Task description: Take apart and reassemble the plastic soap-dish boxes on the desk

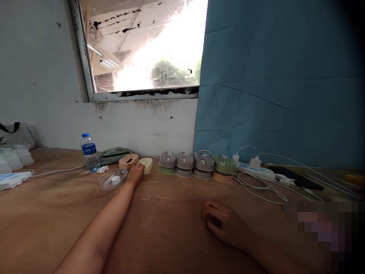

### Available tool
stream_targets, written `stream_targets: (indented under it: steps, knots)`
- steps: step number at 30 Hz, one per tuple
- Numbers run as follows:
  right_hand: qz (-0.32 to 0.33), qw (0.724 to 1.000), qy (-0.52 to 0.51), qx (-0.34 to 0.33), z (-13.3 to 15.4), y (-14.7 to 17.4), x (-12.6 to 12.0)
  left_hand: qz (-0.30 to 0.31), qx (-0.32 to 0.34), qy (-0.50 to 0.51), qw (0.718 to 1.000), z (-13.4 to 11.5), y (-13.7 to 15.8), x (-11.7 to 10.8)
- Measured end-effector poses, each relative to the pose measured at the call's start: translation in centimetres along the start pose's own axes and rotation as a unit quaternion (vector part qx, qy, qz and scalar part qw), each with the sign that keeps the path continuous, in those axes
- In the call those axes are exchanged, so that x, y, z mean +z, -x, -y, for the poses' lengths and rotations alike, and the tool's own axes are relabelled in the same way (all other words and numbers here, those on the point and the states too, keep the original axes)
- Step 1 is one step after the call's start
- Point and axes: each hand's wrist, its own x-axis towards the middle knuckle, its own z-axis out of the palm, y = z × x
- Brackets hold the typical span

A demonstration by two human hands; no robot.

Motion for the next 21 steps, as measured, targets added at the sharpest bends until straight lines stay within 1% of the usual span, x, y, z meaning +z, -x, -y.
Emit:
stream_targets:
  steps: [6, 14, 18, 21]
  knots:
    - [0.001, 1.0, 0.015, -0.004, 0.1, -0.1, -0.1, 0.007, 0.003, 0.003, 1.0, -0.5, 0.3, -0.7]
    - [-0.009, 0.999, 0.031, -0.013, 0.3, -0.1, -0.2, 0.019, -0.003, 0.024, 1.0, 0.1, 0.4, -0.7]
    - [-0.003, 0.999, 0.033, -0.012, 0.4, 0.0, -0.2, 0.008, -0.003, 0.044, 0.999, 0.3, 0.8, -0.9]
    - [0.003, 0.999, 0.04, -0.012, 0.4, 0.0, -0.3, -0.015, -0.017, 0.066, 0.998, 0.0, 1.2, -1.2]
